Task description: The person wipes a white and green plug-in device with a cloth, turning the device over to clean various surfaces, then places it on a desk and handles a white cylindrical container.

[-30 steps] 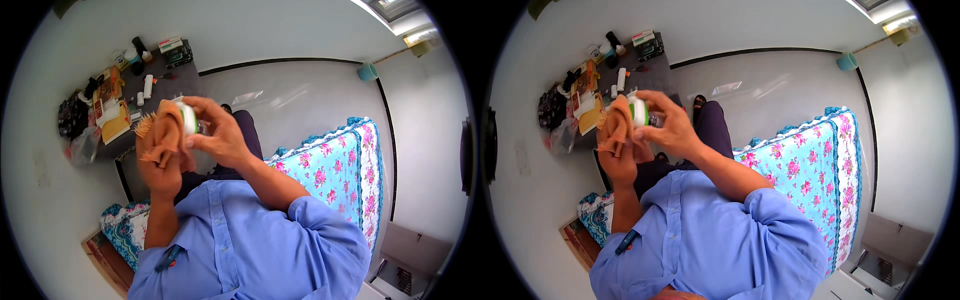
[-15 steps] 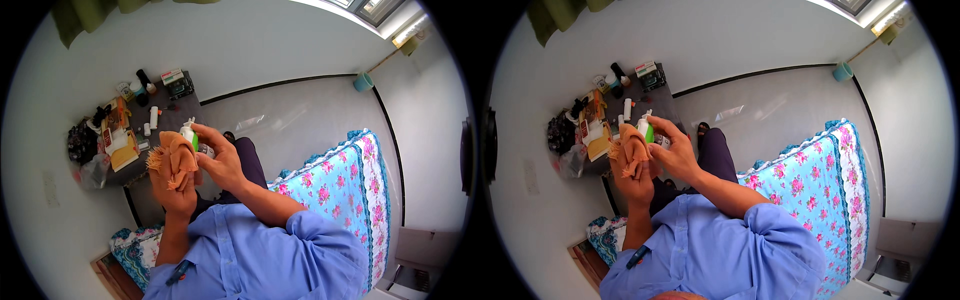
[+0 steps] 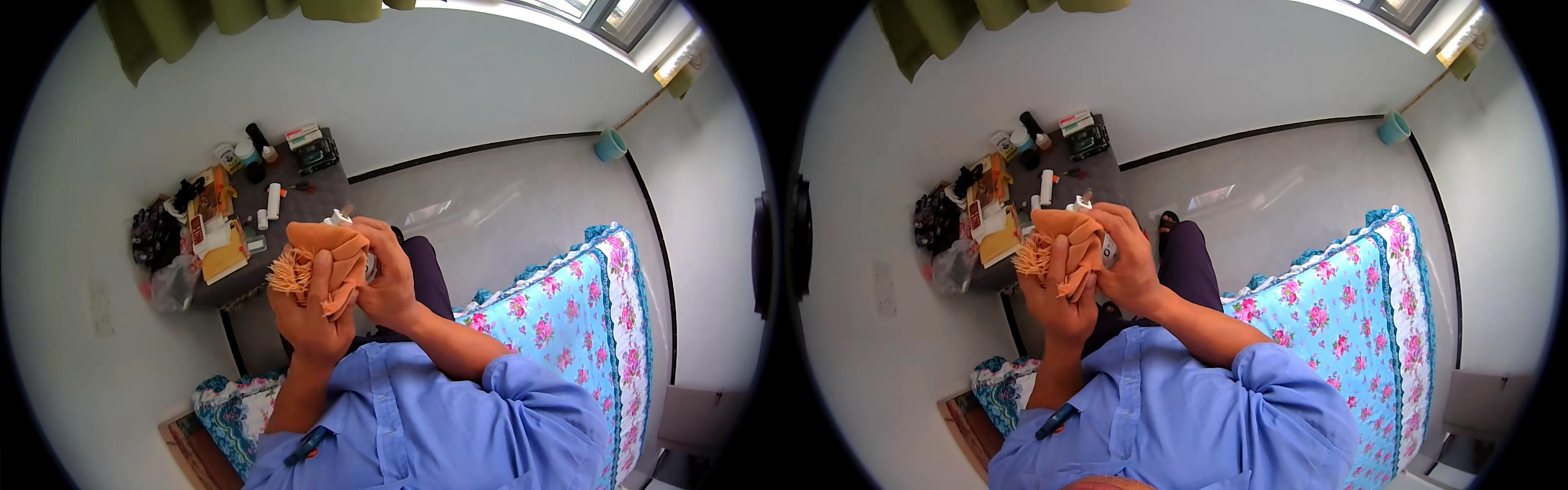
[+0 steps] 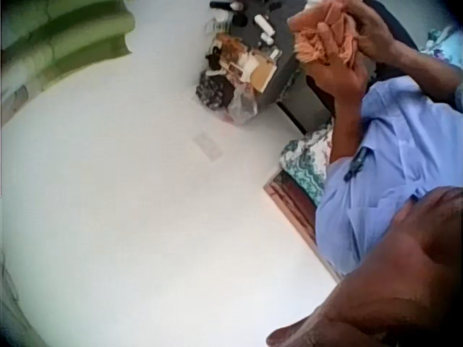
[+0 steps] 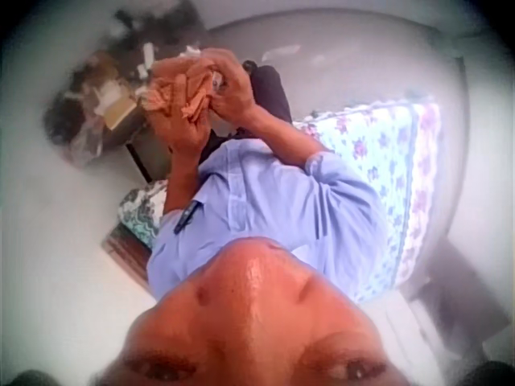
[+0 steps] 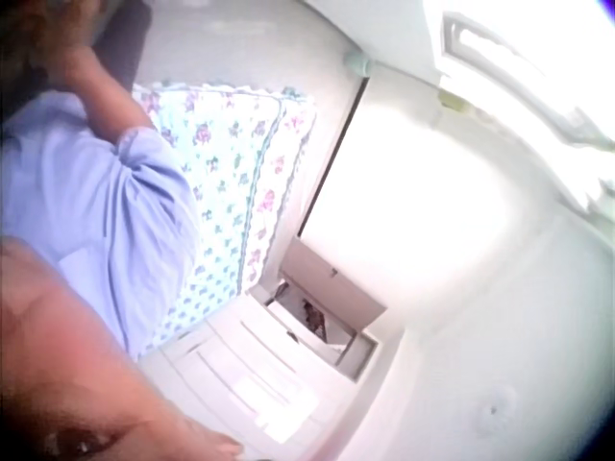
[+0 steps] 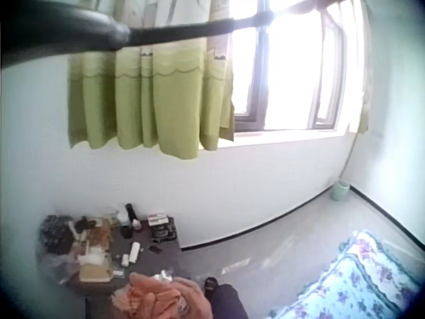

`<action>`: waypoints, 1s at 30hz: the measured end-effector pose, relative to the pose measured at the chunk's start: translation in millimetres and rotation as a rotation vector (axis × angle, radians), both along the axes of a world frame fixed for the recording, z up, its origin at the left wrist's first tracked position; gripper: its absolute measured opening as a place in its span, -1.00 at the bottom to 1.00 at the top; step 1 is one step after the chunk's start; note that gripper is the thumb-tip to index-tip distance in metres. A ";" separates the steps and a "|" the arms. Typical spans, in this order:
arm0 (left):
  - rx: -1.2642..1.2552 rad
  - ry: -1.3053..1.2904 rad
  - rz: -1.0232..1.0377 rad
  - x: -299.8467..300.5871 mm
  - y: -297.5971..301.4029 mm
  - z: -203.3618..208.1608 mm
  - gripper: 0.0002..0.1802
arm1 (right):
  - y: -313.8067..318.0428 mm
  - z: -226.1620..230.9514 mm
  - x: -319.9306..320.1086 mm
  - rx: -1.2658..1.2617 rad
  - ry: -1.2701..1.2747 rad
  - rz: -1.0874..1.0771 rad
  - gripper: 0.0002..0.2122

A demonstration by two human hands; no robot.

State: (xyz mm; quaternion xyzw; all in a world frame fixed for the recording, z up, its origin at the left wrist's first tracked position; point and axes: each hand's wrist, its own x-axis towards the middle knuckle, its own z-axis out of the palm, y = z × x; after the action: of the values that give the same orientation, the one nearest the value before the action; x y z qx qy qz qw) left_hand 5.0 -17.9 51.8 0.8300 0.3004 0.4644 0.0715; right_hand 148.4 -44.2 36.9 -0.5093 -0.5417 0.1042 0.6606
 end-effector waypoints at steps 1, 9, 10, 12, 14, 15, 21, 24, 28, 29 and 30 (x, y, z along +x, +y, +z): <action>0.082 0.119 0.056 -0.7 1.4 5.0 -0.38 | -0.1 -2.2 1.5 -0.001 0.001 0.003 -0.44; -0.062 -0.101 0.005 5.9 13.6 3.0 -0.39 | -2.9 0.7 5.0 -0.014 0.100 0.172 -0.49; -0.130 -0.196 -0.025 6.3 14.1 2.0 -0.38 | -3.6 0.9 3.8 -0.015 0.100 0.174 -0.49; -0.340 -0.325 -0.091 1.6 14.6 -9.6 -0.38 | -6.7 1.9 1.5 0.013 0.018 0.123 -0.48; -0.551 -0.453 -0.157 -2.8 15.8 -16.1 -0.38 | -7.5 -1.2 -2.8 0.033 0.071 0.146 -0.48; -0.718 -0.627 -0.276 -4.3 16.2 -17.3 -0.40 | -7.2 -3.4 -4.1 0.054 0.125 0.168 -0.47; -1.230 -1.107 -0.648 -14.3 22.8 -25.8 -0.45 | 1.9 -11.3 9.9 -0.101 0.356 0.423 -0.47; -1.312 -1.128 -0.619 -15.0 23.9 -30.3 -0.49 | 0.9 0.3 8.6 -0.033 -0.049 0.227 -0.45; -0.748 -0.495 -0.197 -5.0 18.9 -17.2 -0.54 | -0.2 0.3 -2.4 -0.055 -0.249 0.069 -0.43; -0.688 -0.444 -0.200 -3.3 19.0 -11.4 -0.54 | -1.3 4.6 -2.1 -0.055 -0.247 0.071 -0.43; -0.688 -0.443 -0.198 -1.9 19.5 -9.0 -0.54 | -3.9 13.0 -1.0 -0.092 -0.206 0.130 -0.42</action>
State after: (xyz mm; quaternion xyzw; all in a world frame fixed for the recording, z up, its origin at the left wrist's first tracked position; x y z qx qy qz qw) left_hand 3.1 1.6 42.8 0.6626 0.3341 0.4951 0.4519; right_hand 147.3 -48.0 49.9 -0.5108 -0.6333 0.1185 0.5692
